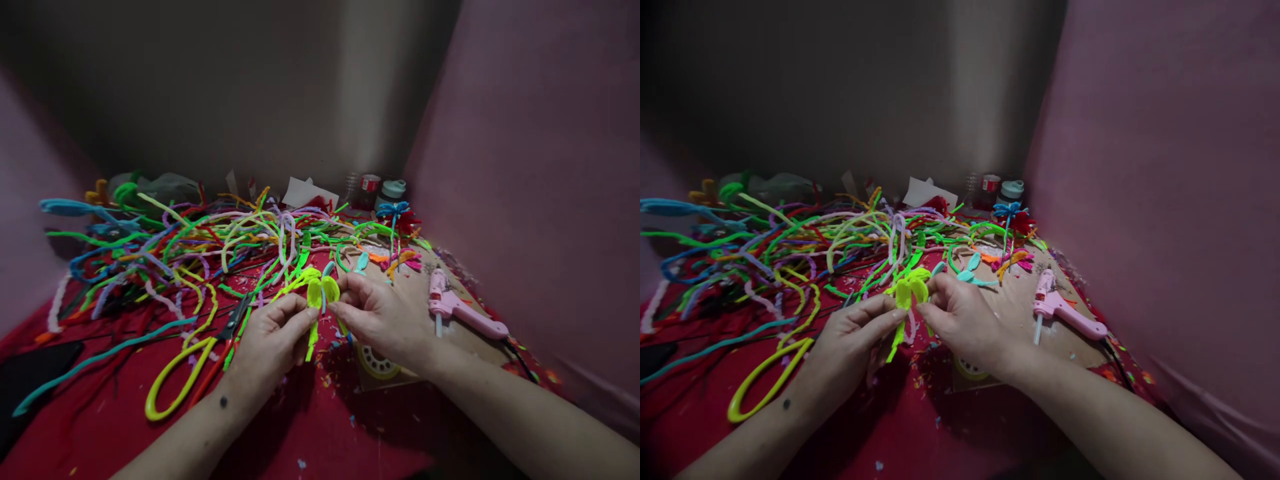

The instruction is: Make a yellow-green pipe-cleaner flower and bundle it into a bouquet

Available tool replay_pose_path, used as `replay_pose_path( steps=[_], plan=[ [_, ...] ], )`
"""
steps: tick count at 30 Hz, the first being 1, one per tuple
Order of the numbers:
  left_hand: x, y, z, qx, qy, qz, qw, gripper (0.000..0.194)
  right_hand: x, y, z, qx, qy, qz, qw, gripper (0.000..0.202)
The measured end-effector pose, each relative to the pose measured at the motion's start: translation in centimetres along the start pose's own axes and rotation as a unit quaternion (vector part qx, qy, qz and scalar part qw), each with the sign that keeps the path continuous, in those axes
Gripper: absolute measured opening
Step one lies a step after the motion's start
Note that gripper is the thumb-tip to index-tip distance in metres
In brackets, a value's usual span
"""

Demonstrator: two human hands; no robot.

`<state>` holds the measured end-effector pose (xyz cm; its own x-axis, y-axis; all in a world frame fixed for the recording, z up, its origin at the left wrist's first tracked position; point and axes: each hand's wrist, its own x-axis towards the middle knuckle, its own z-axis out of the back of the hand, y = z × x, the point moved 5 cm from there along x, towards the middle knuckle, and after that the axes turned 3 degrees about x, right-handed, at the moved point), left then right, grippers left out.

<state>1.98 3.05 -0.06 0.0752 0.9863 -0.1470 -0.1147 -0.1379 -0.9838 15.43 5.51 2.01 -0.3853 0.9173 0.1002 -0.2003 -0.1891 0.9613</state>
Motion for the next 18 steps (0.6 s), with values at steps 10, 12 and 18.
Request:
replay_pose_path(
  steps=[10,12,18],
  plan=[
    [0.05,-0.21,0.18,0.036,-0.001,-0.008,0.999,0.025,-0.17,0.02,0.24,-0.083,-0.005,0.024,0.996,0.005],
    [0.02,-0.26,0.15,0.041,-0.003,-0.010,0.999,0.026,-0.18,0.17,0.24,-0.090,-0.006,0.022,0.996,0.004],
    [0.08,-0.26,0.11,0.049,-0.011,-0.027,0.998,0.027,-0.39,0.16,0.02,-0.083,0.004,0.020,0.996,0.006]
  ],
)
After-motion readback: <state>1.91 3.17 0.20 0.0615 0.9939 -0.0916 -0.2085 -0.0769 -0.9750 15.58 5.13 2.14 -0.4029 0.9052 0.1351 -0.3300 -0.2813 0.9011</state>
